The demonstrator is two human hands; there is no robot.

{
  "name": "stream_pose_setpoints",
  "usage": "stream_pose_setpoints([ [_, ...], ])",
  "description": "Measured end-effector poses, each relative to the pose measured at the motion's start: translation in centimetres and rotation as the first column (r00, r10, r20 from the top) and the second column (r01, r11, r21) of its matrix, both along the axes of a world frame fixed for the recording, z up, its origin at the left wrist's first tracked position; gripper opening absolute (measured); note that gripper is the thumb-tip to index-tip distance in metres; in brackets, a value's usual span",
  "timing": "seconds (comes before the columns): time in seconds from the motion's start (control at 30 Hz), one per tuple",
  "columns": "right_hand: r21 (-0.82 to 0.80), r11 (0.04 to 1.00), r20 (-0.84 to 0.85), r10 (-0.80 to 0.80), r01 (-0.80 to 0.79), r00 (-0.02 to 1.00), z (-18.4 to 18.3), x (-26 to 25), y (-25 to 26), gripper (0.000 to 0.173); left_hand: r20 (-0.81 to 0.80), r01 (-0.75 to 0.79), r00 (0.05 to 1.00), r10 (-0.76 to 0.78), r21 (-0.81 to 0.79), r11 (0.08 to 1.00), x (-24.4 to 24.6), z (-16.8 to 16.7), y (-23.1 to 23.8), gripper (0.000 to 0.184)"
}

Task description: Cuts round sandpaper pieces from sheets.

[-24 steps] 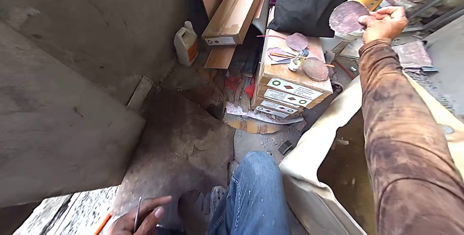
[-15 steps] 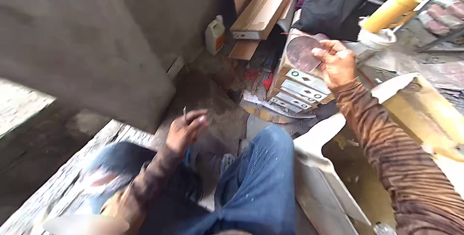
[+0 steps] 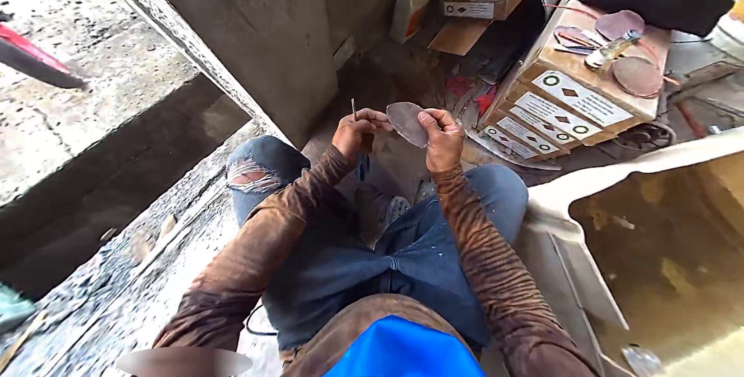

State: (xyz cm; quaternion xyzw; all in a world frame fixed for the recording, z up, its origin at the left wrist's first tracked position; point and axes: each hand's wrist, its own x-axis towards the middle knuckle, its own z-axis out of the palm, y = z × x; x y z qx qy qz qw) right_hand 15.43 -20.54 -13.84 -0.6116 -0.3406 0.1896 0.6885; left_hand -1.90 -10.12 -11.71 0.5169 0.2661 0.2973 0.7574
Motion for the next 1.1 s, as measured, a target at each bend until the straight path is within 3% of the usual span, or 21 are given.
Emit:
stream_pose_setpoints([
  [0.07, 0.019, 0.993, 0.112, -0.117, 0.115, 0.987, -0.3, -0.1, 0.0, 0.016, -0.017, 0.074, 0.997, -0.074, -0.049, 0.996, -0.6, -0.1, -0.4, 0.033],
  [0.1, 0.029, 0.989, 0.157, -0.146, 0.143, 0.977, -0.4, -0.4, -0.1, 0.017, -0.034, 0.08, 0.996, -0.082, -0.041, 0.996, -0.4, -0.4, -0.6, 0.027],
  [0.17, 0.039, 0.992, 0.177, -0.125, 0.12, 0.976, -0.7, -1.3, -0.3, 0.018, -0.093, 0.024, 0.995, -0.018, 0.066, 0.998, 0.5, -0.8, -1.0, 0.009],
  [0.2, 0.032, 0.996, 0.14, -0.084, 0.08, 0.987, -1.0, -1.5, -0.3, 0.018, -0.122, -0.013, 0.992, 0.029, 0.13, 0.991, 1.0, -1.2, -0.7, 0.011],
  [0.27, -0.02, 0.998, -0.041, 0.059, -0.06, 0.997, -1.2, -1.0, -0.5, 0.019, -0.186, -0.02, 0.98, 0.068, 0.251, 0.968, 1.5, -1.8, 0.3, 0.013],
  [0.33, -0.058, 0.979, -0.282, 0.171, -0.194, 0.944, -1.1, 0.1, -0.7, 0.02, -0.229, 0.045, 0.973, 0.024, 0.294, 0.955, 1.5, -1.7, 1.0, 0.015],
  [0.43, -0.027, 0.969, -0.57, 0.186, -0.245, 0.801, -1.5, 1.5, -0.2, 0.021, -0.237, 0.108, 0.97, -0.043, 0.269, 0.957, 1.6, -1.5, 1.1, 0.011],
  [0.5, -0.035, 0.958, -0.617, 0.203, -0.284, 0.761, -1.6, 2.1, -0.4, 0.027, -0.218, 0.113, 0.974, -0.059, 0.241, 0.964, 1.7, -1.9, 1.1, 0.005],
  [0.57, -0.062, 0.941, -0.477, 0.264, -0.332, 0.838, -1.6, 2.6, -0.7, 0.029, -0.227, 0.091, 0.973, -0.035, 0.239, 0.967, 1.5, -2.2, 1.5, 0.003],
  [0.63, -0.135, 0.938, -0.054, 0.316, -0.32, 0.947, -1.7, 3.4, -1.1, 0.031, -0.237, 0.055, 0.972, 0.009, 0.265, 0.963, 1.4, -2.4, 1.9, 0.004],
  [0.67, -0.179, 0.947, 0.207, 0.302, -0.268, 0.931, -1.6, 4.0, -1.2, 0.034, -0.245, 0.045, 0.969, 0.027, 0.281, 0.959, 1.4, -2.4, 2.0, 0.005],
  [0.73, -0.175, 0.976, 0.609, 0.21, -0.129, 0.765, -1.2, 4.6, -1.3, 0.049, -0.257, 0.044, 0.966, 0.032, 0.286, 0.957, 1.2, -2.3, 2.0, 0.006],
  [0.8, -0.162, 0.98, 0.794, 0.198, -0.113, 0.574, -0.2, 4.2, -1.6, 0.056, -0.26, 0.072, 0.966, -0.006, 0.246, 0.967, 1.2, -2.2, 1.8, 0.006],
  [0.87, -0.184, 0.962, 0.834, 0.261, -0.201, 0.485, 0.3, 3.6, -2.0, 0.033, -0.259, 0.097, 0.964, -0.055, 0.151, 0.984, 1.2, -2.1, 1.5, 0.009],
  [0.9, -0.157, 0.958, 0.815, 0.263, -0.241, 0.515, -0.1, 3.4, -1.9, 0.021, -0.276, 0.093, 0.96, -0.057, 0.118, 0.989, 1.2, -2.2, 1.4, 0.016],
  [0.93, -0.12, 0.958, 0.75, 0.259, -0.259, 0.609, -0.6, 3.3, -1.7, 0.019, -0.306, 0.082, 0.951, -0.048, 0.102, 0.991, 1.3, -2.3, 1.4, 0.026],
  [1.0, -0.071, 0.968, 0.485, 0.245, -0.241, 0.84, -1.1, 3.0, -1.4, 0.021, -0.312, 0.057, 0.95, -0.033, 0.07, 0.996, 1.3, -2.2, 1.7, 0.039],
  [1.03, -0.065, 0.962, 0.328, 0.27, -0.264, 0.905, -1.2, 3.1, -1.4, 0.019, -0.276, 0.068, 0.96, -0.052, 0.047, 0.997, 1.3, -1.9, 1.7, 0.044],
  [1.1, -0.033, 0.943, 0.053, 0.334, -0.333, 0.941, -1.6, 3.2, -1.3, 0.018, -0.192, 0.133, 0.973, -0.13, 0.003, 0.991, 1.1, -1.5, 1.7, 0.049],
])
